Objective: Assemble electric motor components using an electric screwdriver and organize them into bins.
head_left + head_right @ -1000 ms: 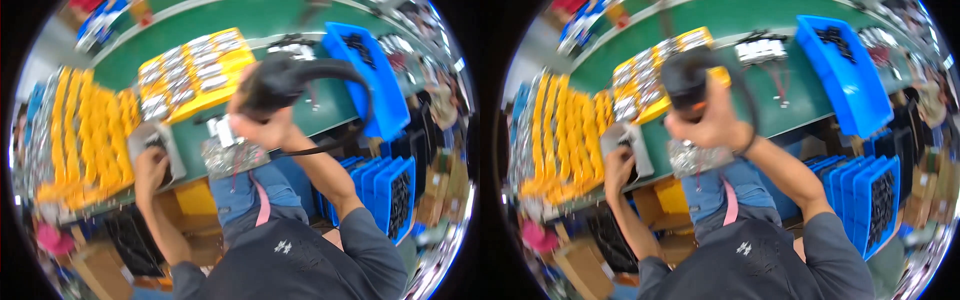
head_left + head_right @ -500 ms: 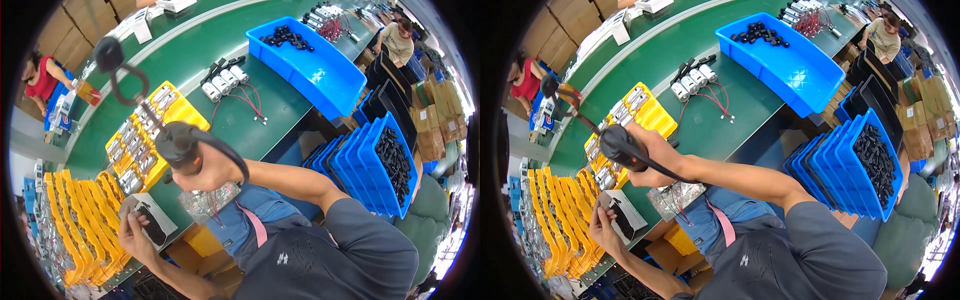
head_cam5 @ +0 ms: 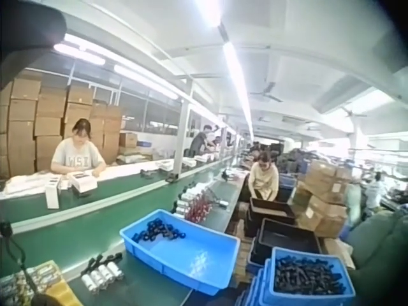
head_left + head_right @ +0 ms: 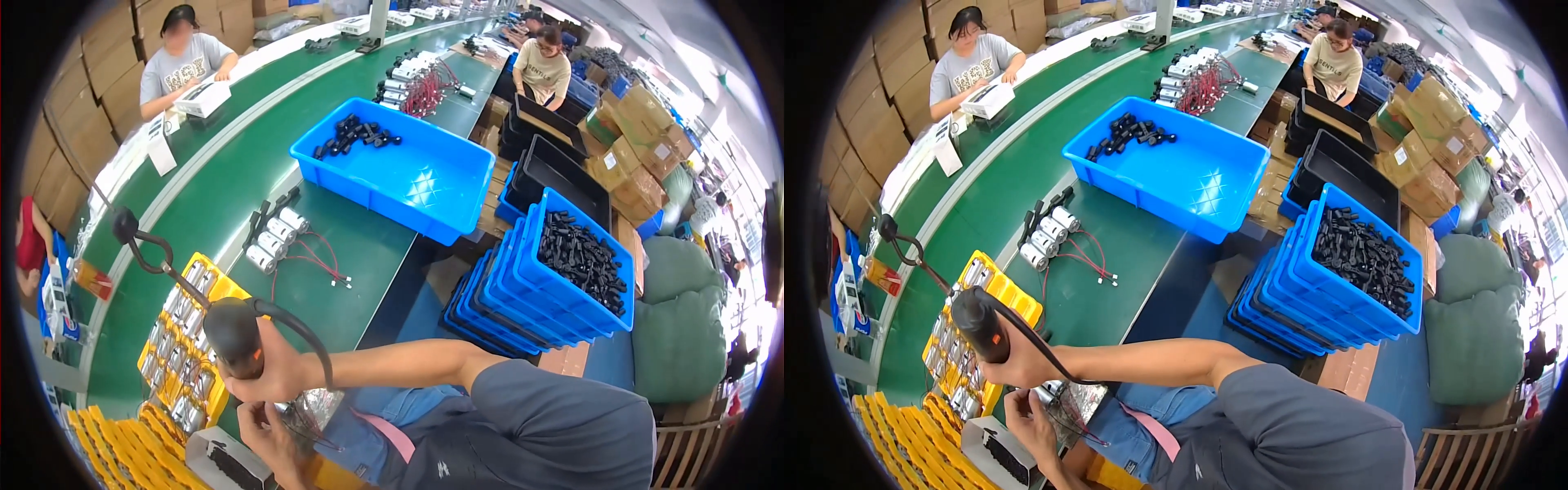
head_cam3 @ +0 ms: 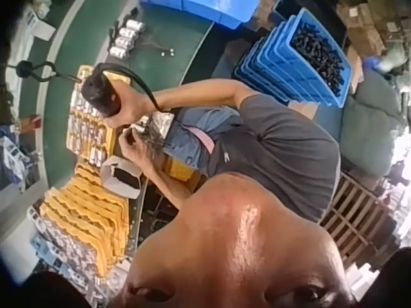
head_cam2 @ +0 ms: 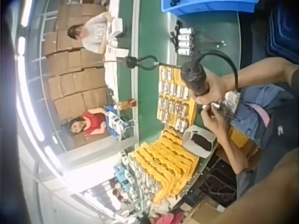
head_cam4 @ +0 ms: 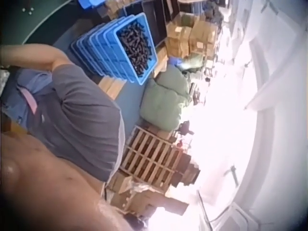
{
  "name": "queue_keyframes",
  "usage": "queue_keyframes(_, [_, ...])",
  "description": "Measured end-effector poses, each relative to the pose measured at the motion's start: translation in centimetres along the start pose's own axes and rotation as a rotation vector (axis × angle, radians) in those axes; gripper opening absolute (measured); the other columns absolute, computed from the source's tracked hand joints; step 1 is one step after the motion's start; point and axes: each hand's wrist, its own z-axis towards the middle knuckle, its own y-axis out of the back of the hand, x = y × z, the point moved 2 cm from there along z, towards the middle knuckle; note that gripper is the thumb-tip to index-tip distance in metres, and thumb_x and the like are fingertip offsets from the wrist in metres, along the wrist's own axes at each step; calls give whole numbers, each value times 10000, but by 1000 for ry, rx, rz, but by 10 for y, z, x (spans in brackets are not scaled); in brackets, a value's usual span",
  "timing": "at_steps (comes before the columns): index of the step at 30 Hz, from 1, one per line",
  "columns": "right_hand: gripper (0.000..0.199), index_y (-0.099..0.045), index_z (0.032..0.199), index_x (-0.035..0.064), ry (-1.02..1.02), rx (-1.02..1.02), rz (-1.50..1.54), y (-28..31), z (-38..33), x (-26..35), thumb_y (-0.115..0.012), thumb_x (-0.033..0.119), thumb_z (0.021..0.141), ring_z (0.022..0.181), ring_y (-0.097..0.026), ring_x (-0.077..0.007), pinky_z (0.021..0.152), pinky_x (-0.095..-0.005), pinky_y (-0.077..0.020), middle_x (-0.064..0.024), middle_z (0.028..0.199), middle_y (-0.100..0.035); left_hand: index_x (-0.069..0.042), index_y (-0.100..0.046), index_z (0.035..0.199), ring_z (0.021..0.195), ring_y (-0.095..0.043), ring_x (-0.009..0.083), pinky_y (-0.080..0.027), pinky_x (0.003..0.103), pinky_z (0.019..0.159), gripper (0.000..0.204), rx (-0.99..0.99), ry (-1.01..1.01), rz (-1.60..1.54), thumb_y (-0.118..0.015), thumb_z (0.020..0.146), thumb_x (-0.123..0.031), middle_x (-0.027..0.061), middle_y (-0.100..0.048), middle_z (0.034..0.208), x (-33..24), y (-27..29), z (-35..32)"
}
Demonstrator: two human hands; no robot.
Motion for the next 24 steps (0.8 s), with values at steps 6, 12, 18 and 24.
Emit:
queue_keyframes(6, [273, -474, 954, -6, -33, 14, 49, 0, 1, 9, -613, -23, 720, 616, -549, -105, 550, -270, -468, -30, 707, -554, 36, -511, 859, 604, -408, 85, -356, 218, 552, 55, -28, -49, -37, -536, 882, -6, 28, -479, 721, 1, -11, 2])
queue_keyframes(12, [273, -478, 950, -8, -65, 27, 30, 0, -2, -2, -624, -14, 720, 605, -554, -107, 547, -273, -477, -34, 701, -563, 38, -510, 857, 596, -398, 88, -346, 221, 547, 44, -41, -54, 25, -537, 873, 6, 29, -463, 699, 0, -10, 2])
queue_keyframes(18, [290, -474, 966, -6, -46, 27, 5, -1, -5, 3, -626, -16, 718, 613, -557, -106, 557, -272, -482, -41, 709, -572, 39, -518, 871, 589, -396, 96, -347, 230, 543, 44, -67, -51, -7, -545, 858, 7, 29, -460, 681, -1, -12, 2])
queue_keyframes(24, [273, -490, 946, -5, -82, 36, 28, -8, -4, -7, -631, -29, 713, 636, -567, -102, 579, -278, -491, -36, 710, -575, 44, -533, 866, 597, -441, 141, -383, 263, 567, 67, -114, -110, 77, -570, 837, -3, 81, -491, 684, -4, -2, 2])
